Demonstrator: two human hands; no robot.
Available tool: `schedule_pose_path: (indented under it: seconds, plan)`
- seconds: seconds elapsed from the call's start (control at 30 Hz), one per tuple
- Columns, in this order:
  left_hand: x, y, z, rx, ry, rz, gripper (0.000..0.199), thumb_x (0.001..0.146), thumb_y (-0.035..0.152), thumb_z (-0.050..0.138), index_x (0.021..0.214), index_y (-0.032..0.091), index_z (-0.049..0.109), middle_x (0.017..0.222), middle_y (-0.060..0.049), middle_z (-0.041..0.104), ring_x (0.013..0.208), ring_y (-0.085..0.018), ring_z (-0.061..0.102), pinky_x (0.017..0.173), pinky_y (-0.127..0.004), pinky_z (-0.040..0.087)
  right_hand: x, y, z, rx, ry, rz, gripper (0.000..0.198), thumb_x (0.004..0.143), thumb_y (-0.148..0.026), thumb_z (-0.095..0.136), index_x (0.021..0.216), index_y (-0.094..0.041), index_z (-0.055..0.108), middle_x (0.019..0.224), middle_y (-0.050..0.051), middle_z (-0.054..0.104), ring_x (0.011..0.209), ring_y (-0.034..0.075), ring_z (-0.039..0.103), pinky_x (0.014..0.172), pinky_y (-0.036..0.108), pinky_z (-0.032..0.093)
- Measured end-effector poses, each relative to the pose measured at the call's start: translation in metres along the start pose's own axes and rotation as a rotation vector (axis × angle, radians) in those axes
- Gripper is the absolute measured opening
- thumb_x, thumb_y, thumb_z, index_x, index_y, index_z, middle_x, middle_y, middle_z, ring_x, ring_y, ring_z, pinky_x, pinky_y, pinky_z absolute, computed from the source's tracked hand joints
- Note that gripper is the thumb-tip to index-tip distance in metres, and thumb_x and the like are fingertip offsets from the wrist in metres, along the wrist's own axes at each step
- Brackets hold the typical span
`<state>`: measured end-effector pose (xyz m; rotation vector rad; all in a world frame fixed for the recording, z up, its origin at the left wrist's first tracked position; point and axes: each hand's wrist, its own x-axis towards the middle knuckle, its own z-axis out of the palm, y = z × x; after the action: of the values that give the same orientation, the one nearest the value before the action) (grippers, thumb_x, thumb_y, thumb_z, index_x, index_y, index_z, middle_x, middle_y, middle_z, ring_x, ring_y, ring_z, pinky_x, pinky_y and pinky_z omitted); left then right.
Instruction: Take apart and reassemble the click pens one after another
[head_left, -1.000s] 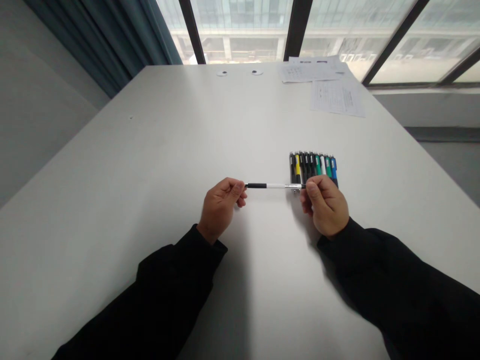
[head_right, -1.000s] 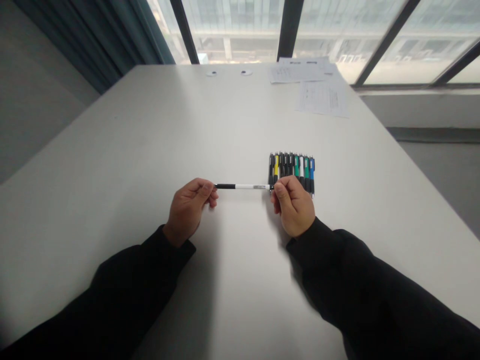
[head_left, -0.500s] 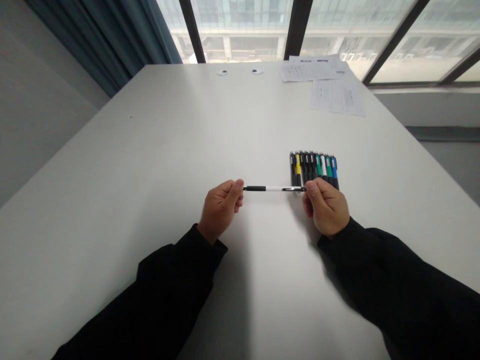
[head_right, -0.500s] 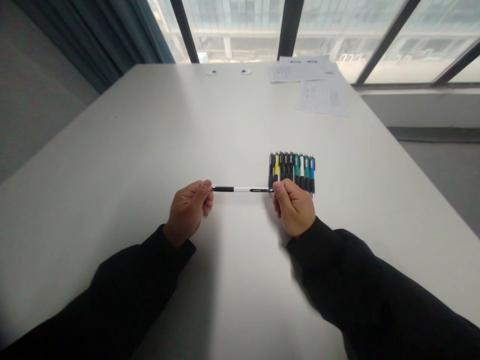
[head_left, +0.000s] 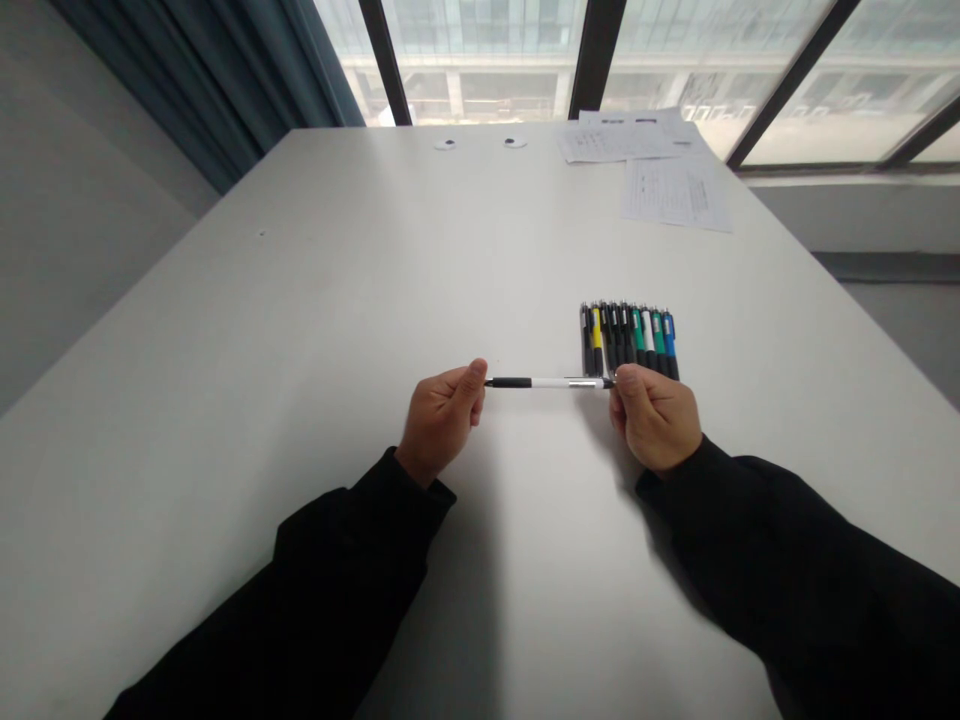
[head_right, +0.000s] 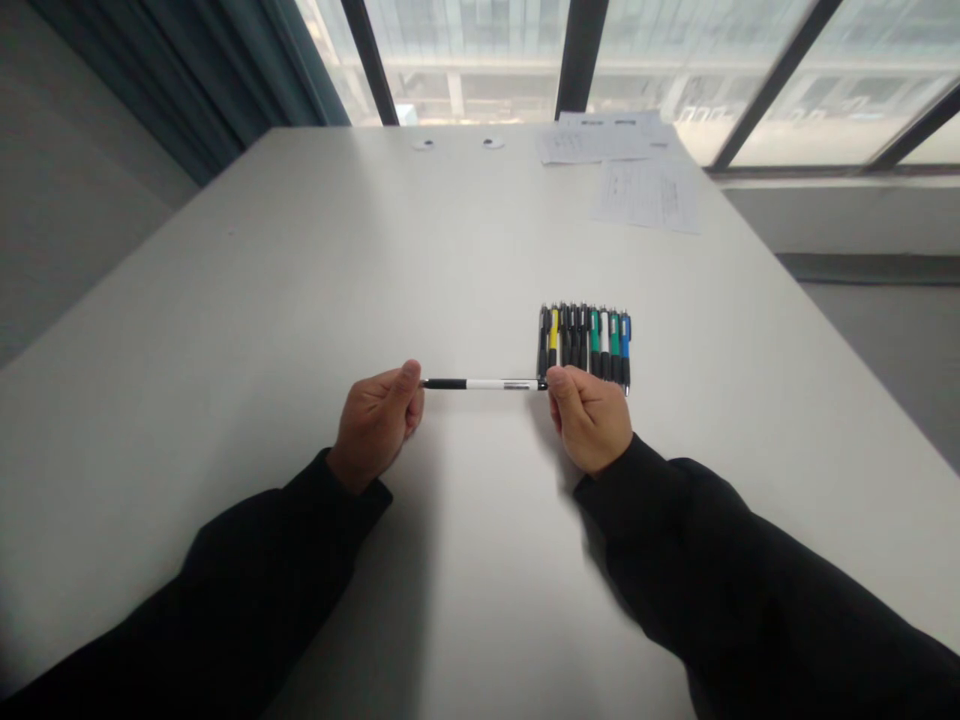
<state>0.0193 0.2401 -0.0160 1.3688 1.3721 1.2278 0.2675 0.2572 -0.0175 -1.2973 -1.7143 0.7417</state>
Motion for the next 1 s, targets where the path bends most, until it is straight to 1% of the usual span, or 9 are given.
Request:
schedule_pose_path:
  seconds: [0.3, 0.4, 0.47, 0.6, 0.73, 0.83, 0.93, 1.0]
  plan:
    - [-0.0028, 0.0014, 0.0004, -0.005, -0.003, -0.029, 0.068, 0.094, 0.063, 0.047, 0.044, 0.018, 0.045, 0.038, 0.003, 0.041, 0.036, -0.006, 0.035, 0.039, -0.023, 0.025, -0.0007, 0.0007, -0.0013, 0.017, 0.01, -0.053, 0.066, 0.1, -0.058, 0.04, 0.047, -0.02, 0.048, 0.037, -0.001, 0.046, 0.035, 0.01, 0.044, 0.04, 0.026, 0.032]
    - [-0.0027, 0.0006, 0.0003, -0.002, -0.01, -0.019, 0.067, 0.094, 0.062, 0.048, 0.045, 0.017, 0.046, 0.039, 0.003, 0.042, 0.036, -0.005, 0.036, 0.038, -0.022, 0.025, -0.0017, 0.0022, 0.0, 0.018, 0.003, -0.033, 0.066, 0.102, -0.056, 0.037, 0.047, -0.02, 0.048, 0.038, -0.001, 0.046, 0.035, 0.01, 0.043, 0.04, 0.026, 0.031]
    - [-0.0022, 0.0, 0.0006, -0.005, -0.012, -0.018, 0.064, 0.094, 0.061, 0.049, 0.048, 0.017, 0.049, 0.04, 0.003, 0.043, 0.036, -0.005, 0.036, 0.038, -0.022, 0.025, -0.0028, 0.0038, 0.002, 0.038, 0.02, 0.006, 0.064, 0.102, -0.055, 0.038, 0.049, -0.021, 0.046, 0.039, -0.002, 0.045, 0.035, 0.01, 0.041, 0.04, 0.026, 0.029]
    - [-0.0009, -0.0018, 0.0022, -0.047, -0.001, -0.062, 0.056, 0.093, 0.059, 0.054, 0.058, 0.016, 0.057, 0.046, 0.003, 0.049, 0.037, -0.005, 0.038, 0.037, -0.021, 0.026, -0.0049, 0.0073, 0.0067, 0.108, 0.058, 0.066, 0.058, 0.102, -0.055, 0.04, 0.054, -0.022, 0.039, 0.041, -0.003, 0.042, 0.037, 0.01, 0.04, 0.039, 0.026, 0.027]
    - [0.0006, -0.0022, 0.0039, -0.068, -0.006, -0.033, 0.046, 0.093, 0.055, 0.058, 0.069, 0.015, 0.064, 0.056, 0.002, 0.058, 0.039, -0.004, 0.04, 0.039, -0.02, 0.028, -0.0052, 0.0082, 0.0084, 0.167, 0.071, 0.071, 0.05, 0.102, -0.054, 0.041, 0.062, -0.023, 0.041, 0.046, -0.004, 0.043, 0.039, 0.01, 0.04, 0.04, 0.026, 0.027]
    - [0.0015, -0.0013, 0.0042, -0.08, -0.015, -0.022, 0.042, 0.093, 0.051, 0.059, 0.073, 0.015, 0.066, 0.061, 0.001, 0.061, 0.04, -0.003, 0.04, 0.04, -0.02, 0.028, -0.0046, 0.0073, 0.0079, 0.189, 0.074, 0.064, 0.047, 0.102, -0.054, 0.042, 0.066, -0.023, 0.042, 0.049, -0.005, 0.043, 0.04, 0.01, 0.039, 0.041, 0.026, 0.027]
    - [0.0019, -0.001, 0.0037, -0.087, -0.021, -0.029, 0.039, 0.093, 0.049, 0.061, 0.074, 0.015, 0.065, 0.06, 0.001, 0.061, 0.04, -0.003, 0.04, 0.039, -0.019, 0.028, -0.004, 0.0051, 0.007, 0.19, 0.068, 0.045, 0.047, 0.103, -0.052, 0.041, 0.067, -0.022, 0.043, 0.051, -0.005, 0.044, 0.041, 0.01, 0.04, 0.042, 0.026, 0.028]
    - [0.0019, -0.0013, 0.0032, -0.091, -0.024, -0.032, 0.038, 0.093, 0.049, 0.061, 0.075, 0.016, 0.065, 0.054, 0.003, 0.056, 0.04, -0.004, 0.041, 0.039, -0.019, 0.028, -0.0038, 0.0029, 0.0065, 0.19, 0.059, 0.039, 0.045, 0.103, -0.05, 0.041, 0.068, -0.022, 0.045, 0.051, -0.005, 0.044, 0.042, 0.01, 0.041, 0.042, 0.025, 0.03]
